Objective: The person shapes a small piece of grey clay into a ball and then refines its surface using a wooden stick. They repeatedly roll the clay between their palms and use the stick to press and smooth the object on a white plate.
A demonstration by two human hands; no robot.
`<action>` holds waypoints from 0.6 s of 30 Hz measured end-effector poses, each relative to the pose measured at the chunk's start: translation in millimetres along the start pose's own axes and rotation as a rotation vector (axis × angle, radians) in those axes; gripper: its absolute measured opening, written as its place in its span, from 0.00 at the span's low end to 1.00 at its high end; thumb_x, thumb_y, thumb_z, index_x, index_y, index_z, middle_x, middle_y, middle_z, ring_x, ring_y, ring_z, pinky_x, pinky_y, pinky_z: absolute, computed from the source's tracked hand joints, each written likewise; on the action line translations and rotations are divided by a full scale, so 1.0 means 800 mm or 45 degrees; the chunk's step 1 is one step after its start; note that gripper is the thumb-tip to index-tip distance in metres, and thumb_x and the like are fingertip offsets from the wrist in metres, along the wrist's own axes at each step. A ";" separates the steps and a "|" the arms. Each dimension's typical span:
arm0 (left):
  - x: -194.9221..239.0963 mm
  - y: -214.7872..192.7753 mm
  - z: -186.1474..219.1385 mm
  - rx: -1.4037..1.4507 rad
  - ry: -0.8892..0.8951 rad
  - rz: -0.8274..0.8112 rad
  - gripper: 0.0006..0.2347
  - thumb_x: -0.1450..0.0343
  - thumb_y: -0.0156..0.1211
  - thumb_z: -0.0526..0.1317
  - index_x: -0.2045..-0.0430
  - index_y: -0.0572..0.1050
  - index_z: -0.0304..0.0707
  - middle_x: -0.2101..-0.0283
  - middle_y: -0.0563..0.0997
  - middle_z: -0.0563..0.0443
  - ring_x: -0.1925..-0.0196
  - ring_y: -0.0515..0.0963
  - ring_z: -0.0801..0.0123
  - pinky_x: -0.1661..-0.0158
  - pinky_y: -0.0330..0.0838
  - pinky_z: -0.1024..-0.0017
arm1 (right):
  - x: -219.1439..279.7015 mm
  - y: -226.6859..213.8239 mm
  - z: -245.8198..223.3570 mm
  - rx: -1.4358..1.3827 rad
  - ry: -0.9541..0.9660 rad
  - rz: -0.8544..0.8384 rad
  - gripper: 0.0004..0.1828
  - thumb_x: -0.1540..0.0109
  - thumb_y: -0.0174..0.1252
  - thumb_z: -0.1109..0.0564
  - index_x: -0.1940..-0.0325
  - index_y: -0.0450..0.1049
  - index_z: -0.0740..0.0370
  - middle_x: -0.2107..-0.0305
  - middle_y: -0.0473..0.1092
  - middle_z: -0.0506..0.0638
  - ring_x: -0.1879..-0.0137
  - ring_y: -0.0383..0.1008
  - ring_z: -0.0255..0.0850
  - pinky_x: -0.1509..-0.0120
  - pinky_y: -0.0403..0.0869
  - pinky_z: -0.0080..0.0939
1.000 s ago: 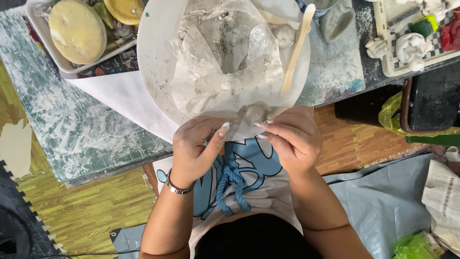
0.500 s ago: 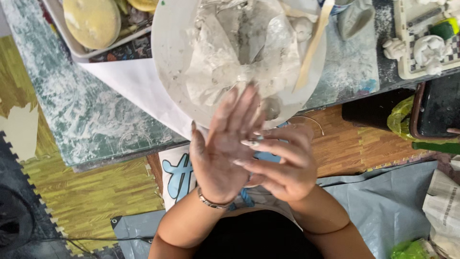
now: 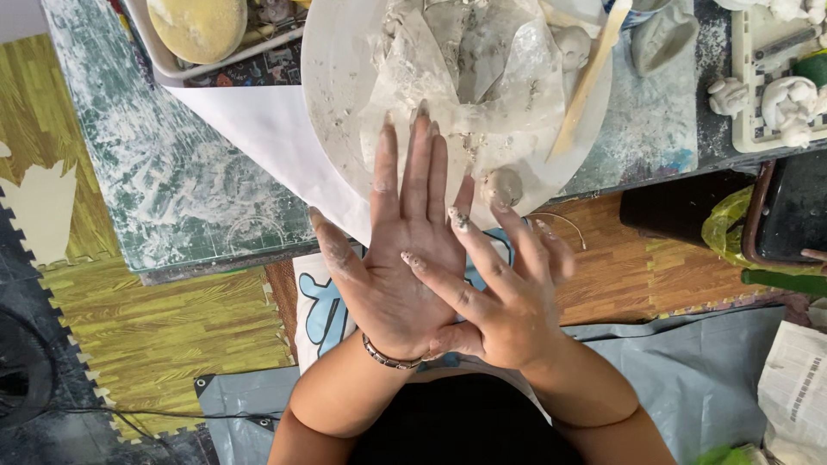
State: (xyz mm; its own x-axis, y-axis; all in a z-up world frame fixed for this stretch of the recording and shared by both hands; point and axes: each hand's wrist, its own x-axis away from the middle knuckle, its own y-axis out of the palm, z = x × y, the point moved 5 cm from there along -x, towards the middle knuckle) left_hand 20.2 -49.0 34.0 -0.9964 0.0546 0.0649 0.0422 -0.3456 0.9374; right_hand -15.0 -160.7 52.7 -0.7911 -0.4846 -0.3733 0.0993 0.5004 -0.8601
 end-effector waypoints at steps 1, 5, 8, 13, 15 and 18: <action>0.000 -0.001 -0.001 0.009 -0.009 -0.020 0.37 0.23 0.19 0.69 0.21 0.40 0.46 0.17 0.39 0.45 0.14 0.34 0.61 0.18 0.28 0.55 | 0.001 -0.001 0.002 0.032 0.012 -0.005 0.37 0.30 0.28 0.22 0.35 0.76 0.36 0.31 0.62 0.53 0.25 0.56 0.57 0.28 0.52 0.59; 0.003 -0.002 -0.003 0.044 -0.029 -0.057 0.37 0.22 0.18 0.69 0.21 0.41 0.46 0.17 0.39 0.45 0.13 0.33 0.60 0.18 0.28 0.55 | 0.006 0.002 0.011 0.109 0.038 0.004 0.45 0.31 0.20 0.22 0.34 0.75 0.41 0.30 0.62 0.52 0.25 0.56 0.55 0.28 0.48 0.59; 0.003 -0.003 -0.002 0.022 -0.029 -0.071 0.37 0.23 0.19 0.70 0.21 0.41 0.48 0.17 0.38 0.47 0.13 0.32 0.62 0.18 0.29 0.55 | 0.010 0.005 0.017 -0.086 -0.026 0.038 0.45 0.30 0.19 0.22 0.33 0.74 0.45 0.30 0.61 0.52 0.24 0.55 0.56 0.24 0.47 0.59; 0.003 -0.005 0.003 0.017 -0.024 -0.023 0.37 0.24 0.20 0.70 0.21 0.40 0.50 0.16 0.36 0.49 0.13 0.31 0.62 0.18 0.29 0.53 | 0.021 0.003 0.004 -0.070 -0.114 0.022 0.43 0.31 0.22 0.22 0.37 0.79 0.37 0.33 0.66 0.45 0.25 0.57 0.51 0.23 0.44 0.56; 0.004 -0.004 0.003 0.014 -0.016 -0.027 0.37 0.24 0.21 0.70 0.21 0.40 0.50 0.16 0.36 0.49 0.13 0.31 0.62 0.18 0.29 0.53 | 0.021 0.005 0.004 -0.098 -0.113 0.000 0.42 0.31 0.23 0.22 0.38 0.79 0.38 0.34 0.67 0.48 0.26 0.57 0.53 0.24 0.45 0.56; 0.007 -0.004 0.000 0.014 -0.028 -0.011 0.38 0.23 0.21 0.70 0.21 0.41 0.49 0.16 0.36 0.49 0.13 0.31 0.62 0.18 0.29 0.53 | 0.020 0.004 0.006 -0.069 -0.091 0.030 0.43 0.31 0.23 0.22 0.38 0.79 0.38 0.33 0.66 0.49 0.27 0.58 0.53 0.26 0.47 0.56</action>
State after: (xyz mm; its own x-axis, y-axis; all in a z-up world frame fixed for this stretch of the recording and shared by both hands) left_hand 14.2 -47.5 31.1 -0.9949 0.0782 0.0640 0.0343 -0.3346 0.9417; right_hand -24.3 -170.6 42.0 -0.7434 -0.5214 -0.4190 0.0831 0.5495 -0.8313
